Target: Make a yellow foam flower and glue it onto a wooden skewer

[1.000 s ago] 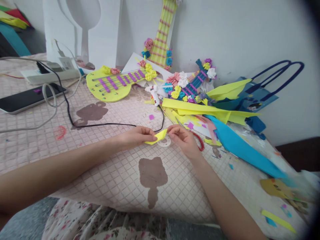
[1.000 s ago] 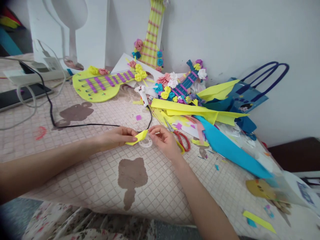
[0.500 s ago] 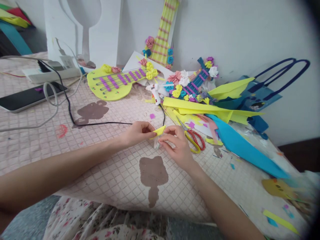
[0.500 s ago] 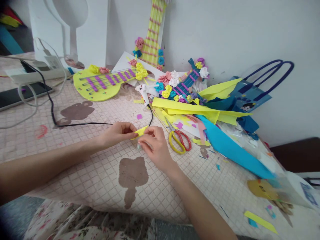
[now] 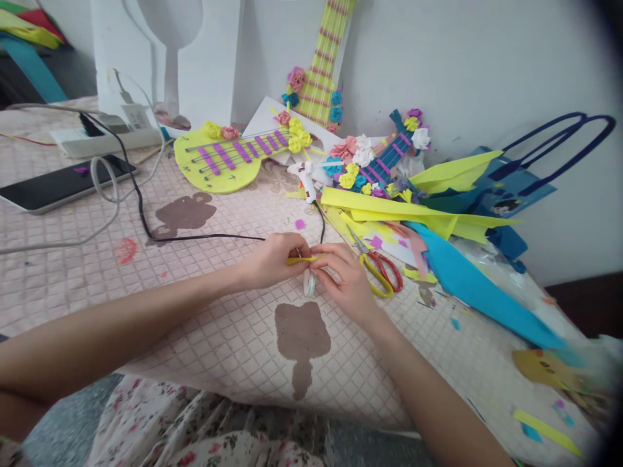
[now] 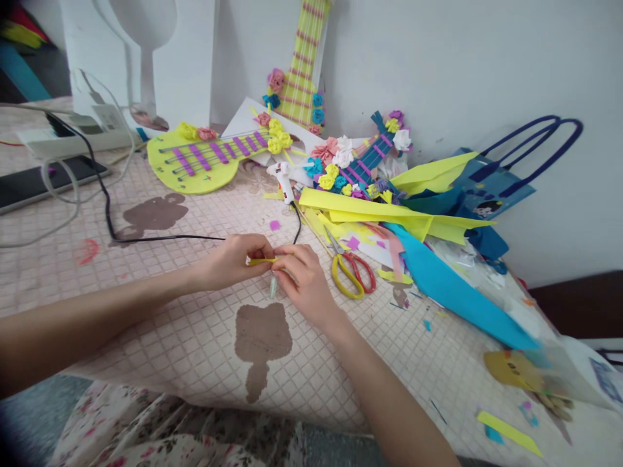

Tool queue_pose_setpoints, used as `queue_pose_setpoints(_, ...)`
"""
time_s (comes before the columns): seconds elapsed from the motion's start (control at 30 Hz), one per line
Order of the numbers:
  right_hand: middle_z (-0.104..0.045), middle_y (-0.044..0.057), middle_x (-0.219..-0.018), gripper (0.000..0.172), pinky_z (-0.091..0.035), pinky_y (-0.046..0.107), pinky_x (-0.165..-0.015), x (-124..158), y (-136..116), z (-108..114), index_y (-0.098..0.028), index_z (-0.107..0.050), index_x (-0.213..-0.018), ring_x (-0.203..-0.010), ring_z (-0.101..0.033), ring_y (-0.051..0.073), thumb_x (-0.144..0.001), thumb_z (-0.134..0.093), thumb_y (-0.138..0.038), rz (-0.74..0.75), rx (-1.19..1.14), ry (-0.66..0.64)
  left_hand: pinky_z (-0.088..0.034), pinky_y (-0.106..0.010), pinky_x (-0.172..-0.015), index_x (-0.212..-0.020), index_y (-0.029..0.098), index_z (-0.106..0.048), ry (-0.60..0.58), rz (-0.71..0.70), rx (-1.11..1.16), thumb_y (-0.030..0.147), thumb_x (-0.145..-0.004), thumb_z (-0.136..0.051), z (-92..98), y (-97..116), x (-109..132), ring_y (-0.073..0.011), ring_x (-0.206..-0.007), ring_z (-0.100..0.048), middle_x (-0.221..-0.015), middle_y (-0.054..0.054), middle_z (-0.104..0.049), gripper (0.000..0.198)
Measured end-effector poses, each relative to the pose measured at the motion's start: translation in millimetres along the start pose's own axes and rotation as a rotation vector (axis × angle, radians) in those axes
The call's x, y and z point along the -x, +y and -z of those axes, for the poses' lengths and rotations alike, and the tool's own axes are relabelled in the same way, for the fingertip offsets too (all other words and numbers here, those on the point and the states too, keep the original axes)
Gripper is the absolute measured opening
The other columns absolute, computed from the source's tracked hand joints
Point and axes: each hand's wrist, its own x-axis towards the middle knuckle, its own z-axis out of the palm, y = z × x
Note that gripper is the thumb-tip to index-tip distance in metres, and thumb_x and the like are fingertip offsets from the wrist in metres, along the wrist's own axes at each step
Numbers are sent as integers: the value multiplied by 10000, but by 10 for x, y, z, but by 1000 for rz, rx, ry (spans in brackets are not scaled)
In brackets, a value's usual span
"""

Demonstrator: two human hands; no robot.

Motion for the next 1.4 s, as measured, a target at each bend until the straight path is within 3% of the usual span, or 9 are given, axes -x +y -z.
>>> queue_pose_setpoints(0.23,-557,43,-920,96,-435,348,-826,-6,-29,7,-233,-573,-841,-920,-551,184,-861,-503,-171,-57,-63,-34,-374,-190,-559,-760,137,-617,-63,-16,-33,202,-750,-580,48,-9,-23,-80,-587,-500,-654,13,-583,76)
queue_pose_setpoints(0.6,-566,33,-888,96,-428,335,-808,-5,14,-6,-232,-563,-828,-893,-553,184,-842,-510,-153,-114,-113,-35,-375,-178,-563,-850,136,-622,-228,14,95,257,-762,-582,83,-65,-59,-83,-619,-522,-704,7,-622,155)
queue_pose_setpoints(0.77,-565,31,-884,94,-424,327,-804,-2,29,-6,-229,-558,-824,-891,-551,179,-847,-513,-150,-114,-100,-33,-400,-185,-576,-847,113,-593,-173,98,246,260,-767,-586,33,-79,-64,-93,-657,-547,-757,-21,-634,168)
queue_pose_setpoints(1.4,-572,33,-886,80,-428,309,-777,-7,6,-42,-212,-535,-836,-868,-555,174,-830,-503,-140,-134,-64,-22,-395,-177,-561,-815,112,-595,-164,120,267,222,-736,-582,21,-55,-62,-84,-631,-542,-722,-7,-627,136)
